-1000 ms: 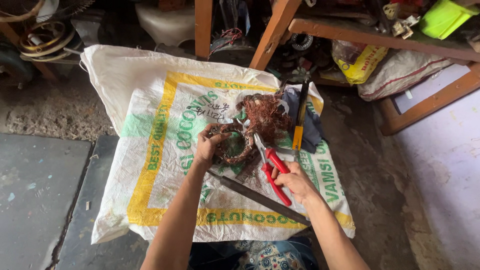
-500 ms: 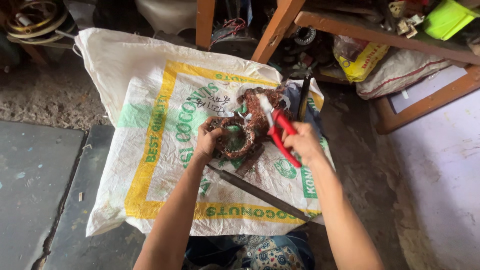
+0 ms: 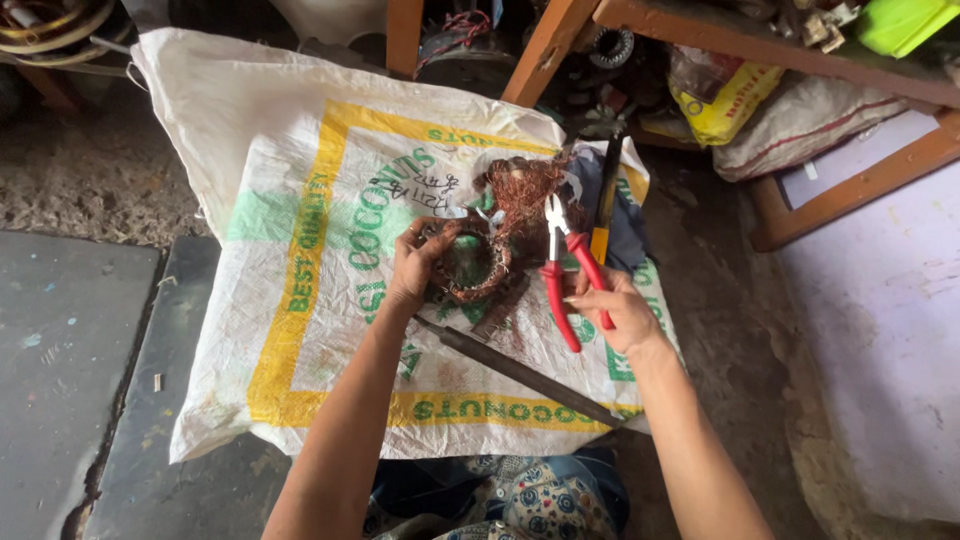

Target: The person strips copper wire from an electrical stator using pliers and a metal rod on top of a white sack.

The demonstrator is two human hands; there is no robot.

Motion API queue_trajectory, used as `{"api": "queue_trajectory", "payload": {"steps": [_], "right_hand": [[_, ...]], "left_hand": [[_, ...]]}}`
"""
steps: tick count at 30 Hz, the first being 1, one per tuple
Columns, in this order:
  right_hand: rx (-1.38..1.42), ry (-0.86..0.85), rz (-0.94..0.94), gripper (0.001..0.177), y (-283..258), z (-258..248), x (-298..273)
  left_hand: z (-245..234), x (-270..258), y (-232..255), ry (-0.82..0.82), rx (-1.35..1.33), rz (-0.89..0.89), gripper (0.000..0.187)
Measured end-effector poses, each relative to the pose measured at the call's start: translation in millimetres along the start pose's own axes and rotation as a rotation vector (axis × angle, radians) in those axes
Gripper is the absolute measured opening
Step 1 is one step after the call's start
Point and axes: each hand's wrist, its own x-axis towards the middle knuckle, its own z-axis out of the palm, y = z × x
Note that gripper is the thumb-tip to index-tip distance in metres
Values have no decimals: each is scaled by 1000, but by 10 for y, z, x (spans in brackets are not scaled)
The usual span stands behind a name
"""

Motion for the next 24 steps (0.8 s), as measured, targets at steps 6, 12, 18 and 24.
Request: {"api": "queue_trajectory", "payload": {"steps": [6,12,18,24], "right_hand": [[315,-129,-68,12,297,366,22],[207,18,-90,18,547,362,52],[-506,-2,-230,29,541,337,94],[-1204,265,-192,42,292,317,437]], "left_hand": [[-20,-26,22,-7,18,8,31],[-6,-39,58,-18,41,24,34],[-6,-27,31,-4,28,1,33],[107,47,36,101,58,-11,30]]}}
